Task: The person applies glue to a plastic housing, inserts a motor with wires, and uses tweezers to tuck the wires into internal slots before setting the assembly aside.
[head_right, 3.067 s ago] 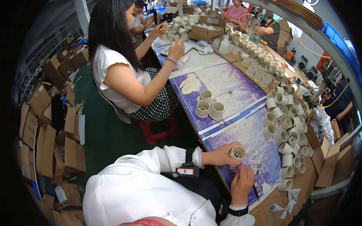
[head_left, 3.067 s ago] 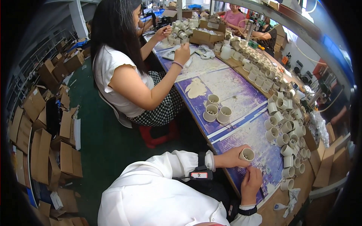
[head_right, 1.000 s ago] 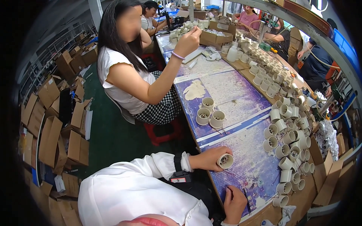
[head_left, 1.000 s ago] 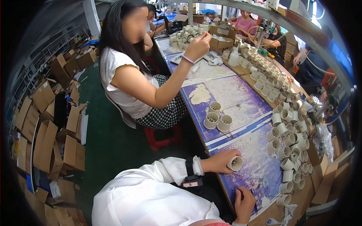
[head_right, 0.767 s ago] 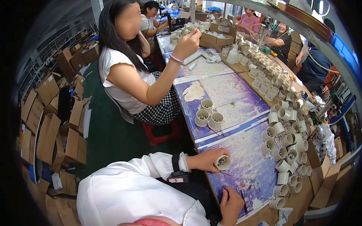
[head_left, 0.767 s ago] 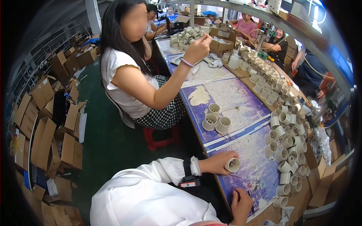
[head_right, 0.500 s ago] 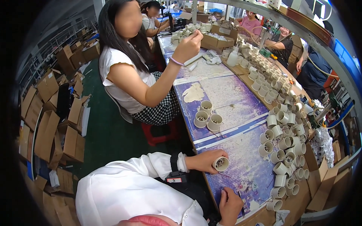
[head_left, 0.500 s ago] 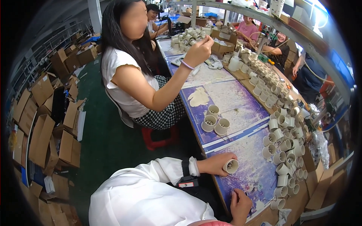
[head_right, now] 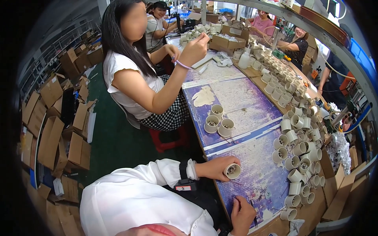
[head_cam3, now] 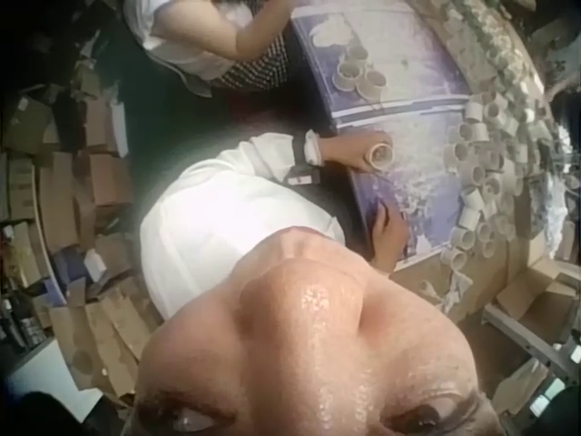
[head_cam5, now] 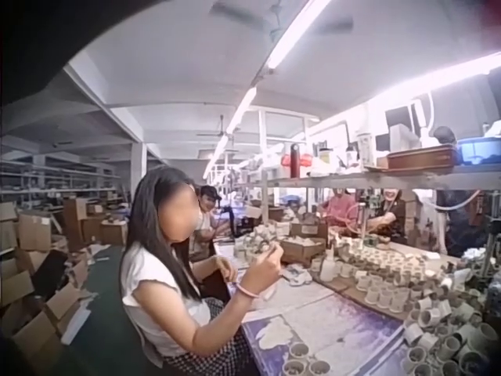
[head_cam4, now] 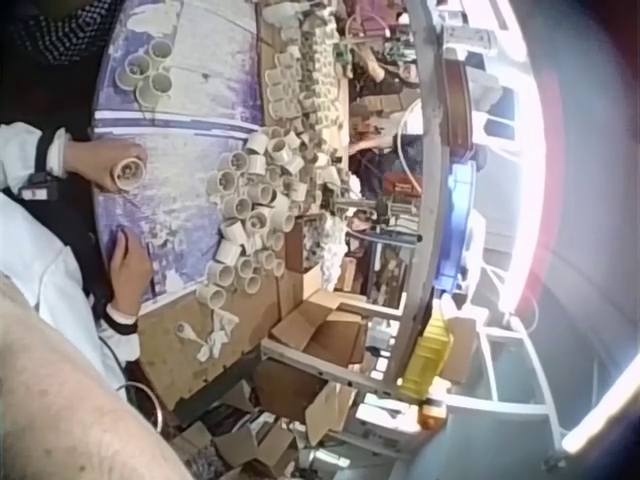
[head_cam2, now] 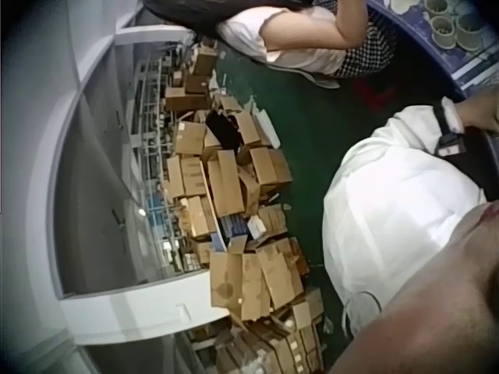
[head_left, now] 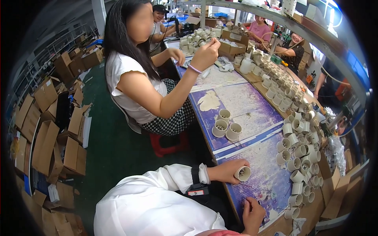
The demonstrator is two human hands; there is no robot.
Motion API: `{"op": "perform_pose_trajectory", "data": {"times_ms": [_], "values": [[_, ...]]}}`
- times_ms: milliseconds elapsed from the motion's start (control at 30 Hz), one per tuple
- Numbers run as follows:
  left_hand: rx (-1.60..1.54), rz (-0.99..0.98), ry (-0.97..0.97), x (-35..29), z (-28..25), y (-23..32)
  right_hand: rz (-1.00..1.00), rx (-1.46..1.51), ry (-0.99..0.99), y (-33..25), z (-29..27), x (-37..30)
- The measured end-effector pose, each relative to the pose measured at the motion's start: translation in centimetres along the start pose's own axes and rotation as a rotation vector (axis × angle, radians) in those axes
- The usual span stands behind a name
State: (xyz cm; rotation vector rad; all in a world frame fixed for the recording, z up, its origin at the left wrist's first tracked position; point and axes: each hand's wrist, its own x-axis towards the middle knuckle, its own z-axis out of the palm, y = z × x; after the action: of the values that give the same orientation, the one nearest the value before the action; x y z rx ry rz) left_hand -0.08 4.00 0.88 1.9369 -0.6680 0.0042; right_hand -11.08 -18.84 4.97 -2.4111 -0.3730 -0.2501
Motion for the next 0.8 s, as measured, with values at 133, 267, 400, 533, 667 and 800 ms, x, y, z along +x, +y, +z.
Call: {"op": "perform_pose_trajectory", "data": {"times_ms": [133,267,400,533,667,800], "values": [[0.0,0.004,-0.004,-0.02,-0.16,0.14,0.005,0.007,-0.004,0.04,0.06,-0.02],[0.007,0.007,0.003,-0.09,-0.12,-0.06,0.0,0.005,-0.005,-0.21,0.02,0.07],[-0.001,0.012,-0.005,0.05,0.01,-0.12,0.006,0.04,0.022,0.06,0.24,-0.13],[-0.001,0.0,-0.018,0.04,-0.13,0.1,-0.003,-0.011,-0.009,0.6,0.28,-0.14],[0.002,-0.002,-0.012,0.11,-0.25,0.16,-0.008,-0.011,-0.006,0.7,0.33,0.0],[0.003,-0.01,-0.018,0.07,-0.34,0.3,0.008,-0.007,-0.007,0.59,0.43,-0.01]]}}
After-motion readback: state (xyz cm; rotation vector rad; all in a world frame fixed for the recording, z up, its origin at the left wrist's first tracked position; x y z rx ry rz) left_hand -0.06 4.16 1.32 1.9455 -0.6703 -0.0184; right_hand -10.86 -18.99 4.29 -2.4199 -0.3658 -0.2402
